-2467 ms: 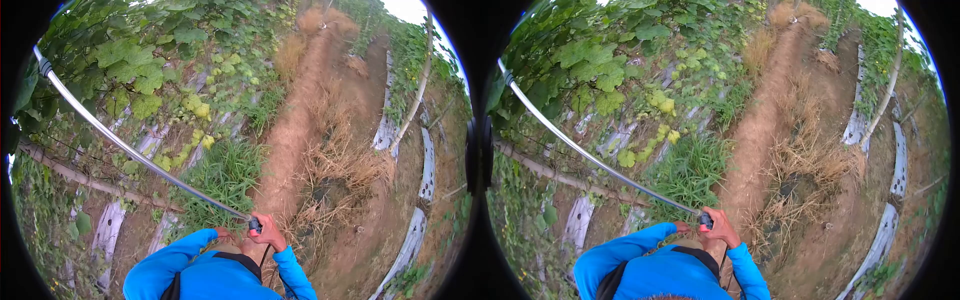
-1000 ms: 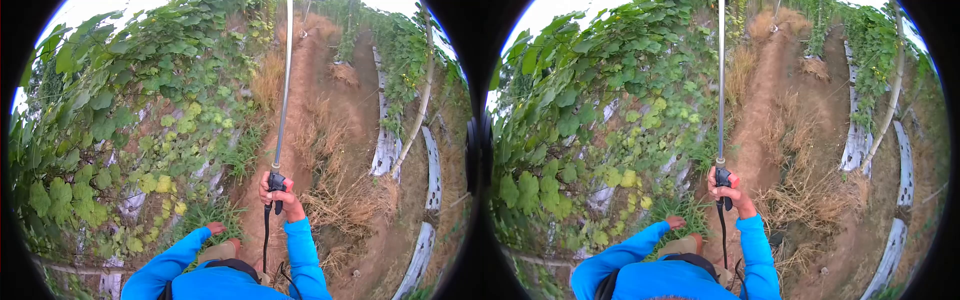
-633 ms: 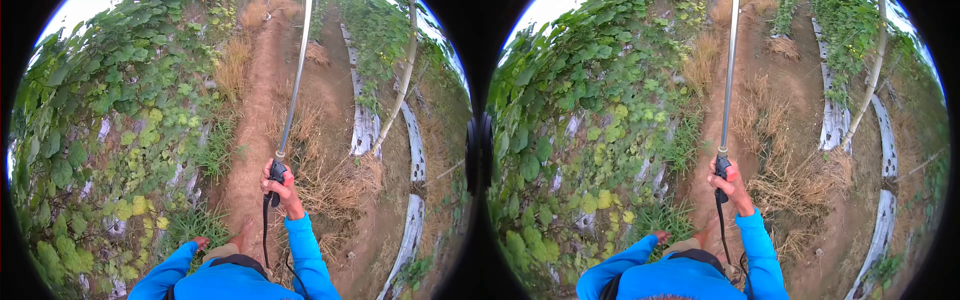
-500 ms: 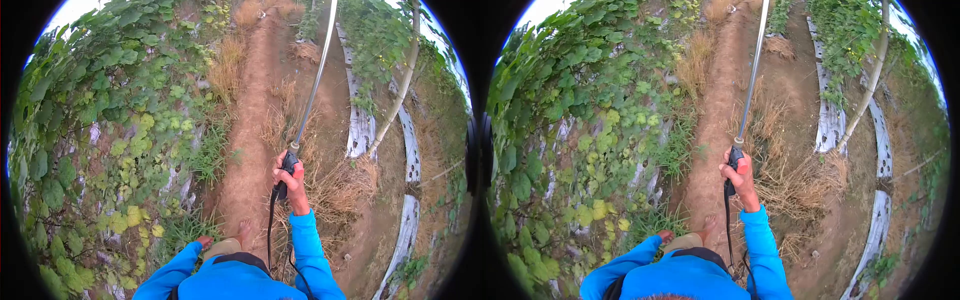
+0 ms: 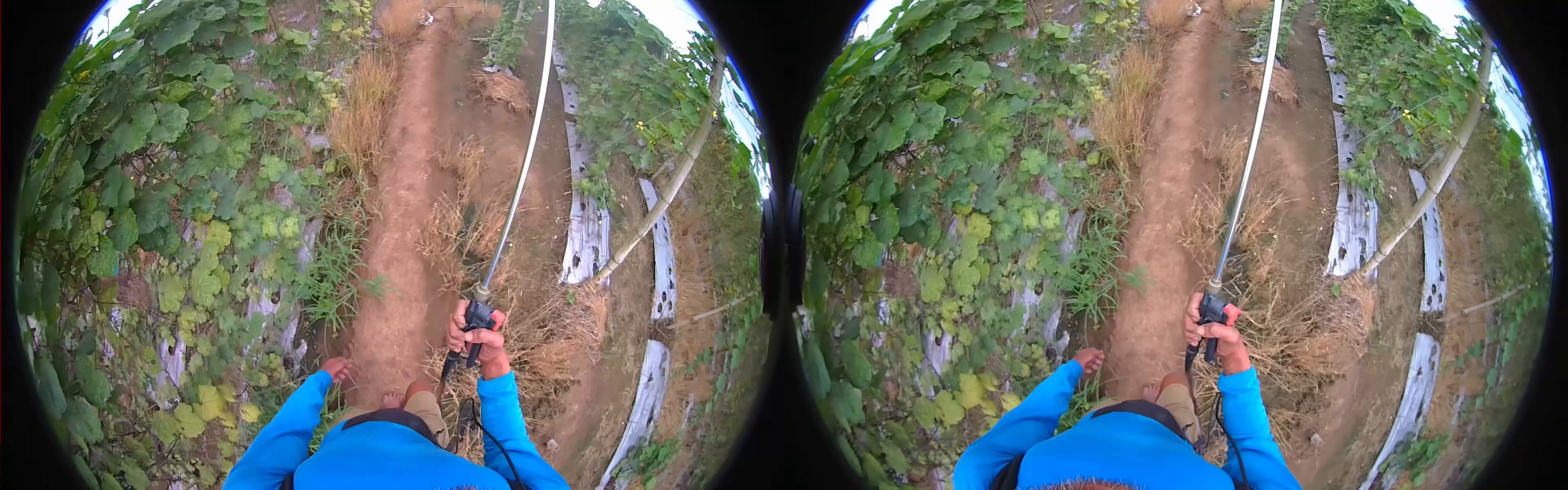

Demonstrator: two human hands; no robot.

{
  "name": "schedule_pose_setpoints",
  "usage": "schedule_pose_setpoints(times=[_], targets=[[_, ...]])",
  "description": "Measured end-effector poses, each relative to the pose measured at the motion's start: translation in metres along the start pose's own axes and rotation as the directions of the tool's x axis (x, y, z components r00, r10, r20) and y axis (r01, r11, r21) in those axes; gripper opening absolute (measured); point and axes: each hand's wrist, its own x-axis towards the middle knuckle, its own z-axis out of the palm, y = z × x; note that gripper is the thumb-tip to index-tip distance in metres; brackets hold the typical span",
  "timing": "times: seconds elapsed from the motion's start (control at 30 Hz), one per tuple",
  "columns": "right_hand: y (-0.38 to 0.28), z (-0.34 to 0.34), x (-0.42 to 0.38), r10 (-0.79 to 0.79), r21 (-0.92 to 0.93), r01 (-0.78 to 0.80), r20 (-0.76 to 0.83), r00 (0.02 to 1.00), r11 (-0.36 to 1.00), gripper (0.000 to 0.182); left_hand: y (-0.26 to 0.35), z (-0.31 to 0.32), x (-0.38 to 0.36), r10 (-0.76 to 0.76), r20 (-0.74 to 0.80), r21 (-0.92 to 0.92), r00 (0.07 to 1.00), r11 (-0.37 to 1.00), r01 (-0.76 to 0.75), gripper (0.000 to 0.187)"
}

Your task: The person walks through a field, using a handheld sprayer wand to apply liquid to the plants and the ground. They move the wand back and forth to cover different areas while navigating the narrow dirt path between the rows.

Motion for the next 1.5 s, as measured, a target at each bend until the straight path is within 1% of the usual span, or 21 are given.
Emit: schedule_pose_setpoints(times=[0.1, 0.2, 0.37, 0.47, 0.5, 0.57, 0.63, 0.67, 0.7, 0.77, 0.87, 0.93, 0.97, 1.03, 1.07, 1.13, 1.17, 1.23, 1.3, 1.37, 1.5], targets=[[-0.003, -0.017, 0.031, 0.002, 0.007, -0.003, 0.038, 0.999, 1.000, 0.032, 0.036, -0.004, -0.010, -0.088, -0.031, -0.021, 0.996, 0.996, 0.087, 0.021], [-0.016, -0.039, 0.057, 0.077, -0.024, -0.080, -0.100, 0.992, 0.997, 0.030, 0.063, -0.011, -0.005, -0.162, 0.025, -0.089, 0.987, 0.983, 0.163, 0.023], [-0.044, -0.078, 0.111, 0.177, 0.058, -0.178, 0.019, 0.984, 0.982, 0.030, 0.106, -0.026, 0.040, -0.266, -0.119, -0.037, 0.956, 0.964, 0.264, 0.023], [-0.067, -0.083, 0.160, 0.176, 0.103, -0.187, 0.112, 0.978, 0.977, 0.033, 0.153, -0.040, 0.077, -0.221, -0.162, 0.010, 0.962, 0.974, 0.226, 0.024], [-0.074, -0.086, 0.175, 0.176, 0.104, -0.189, 0.119, 0.977, 0.977, 0.033, 0.170, -0.043, 0.093, -0.182, -0.116, 0.071, 0.976, 0.979, 0.191, 0.025], [-0.088, -0.093, 0.209, 0.089, 0.029, -0.095, 0.167, 0.982, 0.995, 0.031, 0.221, -0.042, 0.107, -0.135, -0.080, 0.133, 0.988, 0.980, 0.145, 0.026], [-0.096, -0.097, 0.242, 0.041, 0.005, -0.042, 0.153, 0.987, 0.999, 0.030, 0.276, -0.027, 0.105, 0.070, -0.149, 0.223, 0.986, 0.974, -0.035, 0.028], [-0.101, -0.095, 0.256, -0.016, -0.097, 0.023, 0.070, 0.997, 0.995, 0.030, 0.294, -0.025, 0.106, 0.065, -0.153, 0.220, 0.986, 0.975, -0.030, 0.028], [-0.106, -0.094, 0.267, -0.081, -0.206, 0.077, -0.008, 0.997, 0.975, 0.029, 0.307, -0.024, 0.111, 0.137, -0.142, 0.200, 0.980, 0.974, -0.107, 0.029], [-0.110, -0.104, 0.284, -0.099, -0.229, 0.095, -0.006, 0.995, 0.969, 0.027, 0.331, -0.024, 0.118, 0.209, -0.132, 0.177, 0.969, 0.967, -0.185, 0.030], [-0.127, -0.112, 0.300, -0.054, -0.260, 0.051, -0.003, 0.999, 0.964, 0.033, 0.346, -0.036, 0.141, 0.132, -0.136, 0.197, 0.982, 0.975, -0.104, 0.031], [-0.137, -0.125, 0.313, -0.055, -0.244, 0.045, -0.034, 0.998, 0.969, 0.033, 0.354, -0.045, 0.156, -0.013, -0.167, 0.086, 0.986, 0.996, 0.028, 0.030], [-0.144, -0.132, 0.321, -0.068, -0.233, 0.052, -0.058, 0.996, 0.971, 0.033, 0.359, -0.049, 0.163, -0.019, -0.159, 0.081, 0.987, 0.996, 0.032, 0.030], [-0.155, -0.149, 0.345, -0.075, -0.229, 0.060, -0.058, 0.995, 0.972, 0.033, 0.377, -0.057, 0.172, -0.188, -0.178, 0.049, 0.966, 0.979, 0.200, 0.026], [-0.159, -0.159, 0.359, -0.089, -0.233, 0.072, -0.065, 0.994, 0.970, 0.033, 0.384, -0.058, 0.177, -0.186, -0.198, 0.032, 0.962, 0.980, 0.196, 0.025], [-0.168, -0.180, 0.392, -0.104, -0.198, 0.086, -0.082, 0.991, 0.976, 0.032, 0.365, -0.079, 0.211, -0.233, -0.163, 0.016, 0.959, 0.971, 0.239, 0.026], [-0.185, -0.192, 0.416, -0.123, -0.228, 0.103, -0.074, 0.990, 0.968, 0.032, 0.383, -0.084, 0.244, -0.252, -0.132, -0.009, 0.959, 0.967, 0.253, 0.026], [-0.191, -0.197, 0.442, -0.079, -0.113, 0.065, -0.118, 0.990, 0.991, 0.030, 0.401, -0.090, 0.259, -0.281, -0.042, -0.084, 0.959, 0.957, 0.277, 0.027], [-0.213, -0.202, 0.473, -0.043, -0.121, 0.023, -0.165, 0.985, 0.992, 0.029, 0.449, -0.085, 0.291, -0.267, 0.060, -0.156, 0.962, 0.949, 0.273, 0.028], [-0.235, -0.212, 0.503, 0.016, -0.038, -0.022, -0.170, 0.985, 0.999, 0.027, 0.489, -0.078, 0.307, -0.114, -0.132, -0.065, 0.985, 0.992, 0.106, 0.031], [-0.281, -0.221, 0.568, 0.007, -0.003, -0.008, -0.156, 0.988, 1.000, 0.029, 0.560, -0.088, 0.367, -0.105, -0.023, -0.026, 0.994, 0.994, 0.105, 0.031]])
